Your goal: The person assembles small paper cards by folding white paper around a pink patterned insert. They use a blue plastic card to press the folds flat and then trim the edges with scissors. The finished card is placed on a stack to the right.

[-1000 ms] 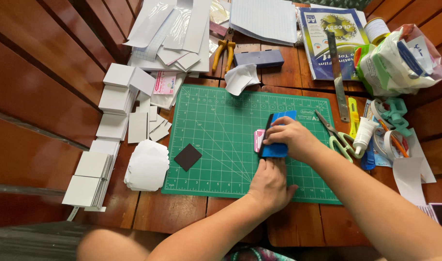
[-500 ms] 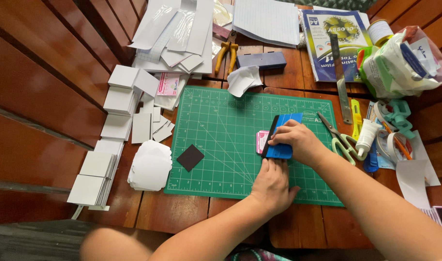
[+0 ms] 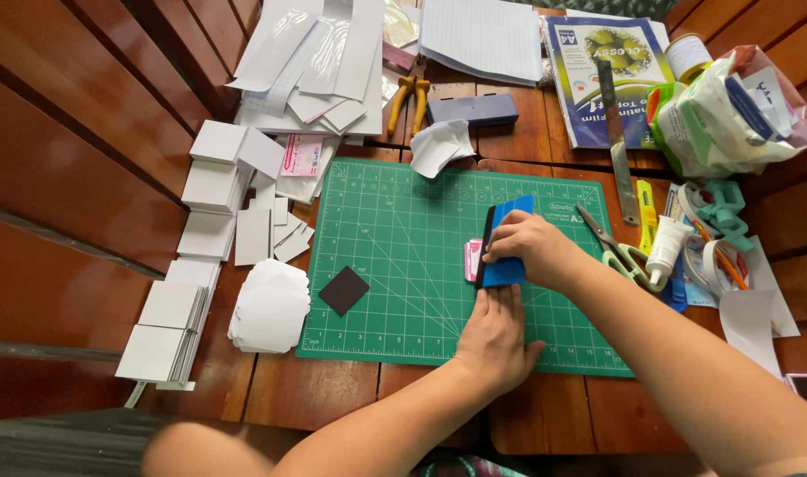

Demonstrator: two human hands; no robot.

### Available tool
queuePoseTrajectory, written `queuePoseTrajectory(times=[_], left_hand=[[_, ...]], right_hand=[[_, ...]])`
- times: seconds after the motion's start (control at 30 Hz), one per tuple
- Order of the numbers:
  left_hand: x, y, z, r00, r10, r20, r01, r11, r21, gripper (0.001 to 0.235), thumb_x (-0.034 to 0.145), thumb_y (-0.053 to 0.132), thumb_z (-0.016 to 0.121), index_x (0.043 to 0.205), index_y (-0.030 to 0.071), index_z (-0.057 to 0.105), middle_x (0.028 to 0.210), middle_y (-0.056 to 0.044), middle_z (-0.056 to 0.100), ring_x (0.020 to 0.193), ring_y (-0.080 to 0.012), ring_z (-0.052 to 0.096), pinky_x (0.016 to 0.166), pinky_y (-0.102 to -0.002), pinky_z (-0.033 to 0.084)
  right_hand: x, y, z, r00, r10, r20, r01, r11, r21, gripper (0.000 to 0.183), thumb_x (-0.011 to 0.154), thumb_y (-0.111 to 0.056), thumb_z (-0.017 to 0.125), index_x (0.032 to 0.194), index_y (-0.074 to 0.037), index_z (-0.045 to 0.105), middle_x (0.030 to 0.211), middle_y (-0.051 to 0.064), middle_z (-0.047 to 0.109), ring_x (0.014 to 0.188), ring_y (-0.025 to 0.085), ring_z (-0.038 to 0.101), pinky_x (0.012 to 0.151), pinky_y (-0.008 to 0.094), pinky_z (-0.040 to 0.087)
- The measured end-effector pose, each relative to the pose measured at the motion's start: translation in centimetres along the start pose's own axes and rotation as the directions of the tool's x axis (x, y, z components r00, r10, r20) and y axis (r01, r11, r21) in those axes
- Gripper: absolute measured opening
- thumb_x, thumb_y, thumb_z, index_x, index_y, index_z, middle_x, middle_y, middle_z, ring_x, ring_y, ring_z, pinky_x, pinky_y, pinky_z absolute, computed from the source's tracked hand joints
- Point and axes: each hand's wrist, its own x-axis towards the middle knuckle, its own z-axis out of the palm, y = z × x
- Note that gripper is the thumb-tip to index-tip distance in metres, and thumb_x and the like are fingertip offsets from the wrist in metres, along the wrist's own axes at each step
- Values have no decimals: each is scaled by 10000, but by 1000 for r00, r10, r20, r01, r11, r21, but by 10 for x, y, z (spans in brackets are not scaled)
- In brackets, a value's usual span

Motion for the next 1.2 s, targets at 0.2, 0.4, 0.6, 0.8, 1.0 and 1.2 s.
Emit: queuePoseTrajectory(times=[0.2,0.4,0.6,0.8,1.0,1.2], left_hand=[[2,0,-1,1000,3,26,-3,1000,-2,975,938,605,415,1498,-182,290,1521,-433,344,1453,-546,313,1217,-590,227],[2,-1,2,1000,-14,21,14,1000,-5,1011,907,628,471,1505,-168,297,1542,-402,335,1458,-524,312,1216,-573,239],[33,-38,-26,1000,26,4,-25,992,-121,678,791,470,807,1269,53,568,1158,-119,672,1047,-286,640,989,-447,424],[91,-82,-30,951,125,282,-78,982,-175,656,669,474,924,1137,101,658,1209,-86,664,1186,-285,612,1182,-573,297],[113,-80,-46,892,264,367,-210,961,-181,62,879,155,735,838,136,692,856,-42,734,797,-305,699,926,-446,473],[114,-76,-13,836,454,308,-457,887,-69,219,762,-122,600,857,37,483,580,-80,526,485,-313,498,449,-459,414]], right_hand=[[25,-6,-15,990,-134,52,133,991,18,126,847,-75,736,893,-174,799,952,-19,758,986,300,617,948,429,487],[39,-7,-1,986,-159,48,160,987,-27,65,870,-181,747,879,-184,811,930,-21,762,1050,321,619,932,482,492],[-21,-31,-66,835,334,-437,-250,938,240,143,869,-180,782,981,-263,812,1035,-47,783,1141,184,694,1209,736,30],[-157,-61,-56,234,954,-189,-427,276,861,371,836,-141,827,1141,-45,638,972,57,652,880,157,604,770,364,579],[-200,-128,-96,22,999,49,-616,-25,787,794,874,-20,694,1576,-179,359,1296,278,618,1046,399,643,837,606,569],[-235,-120,-53,-75,997,-3,-834,-61,548,884,849,-233,784,1637,-268,384,1146,166,743,986,337,711,916,470,529]])
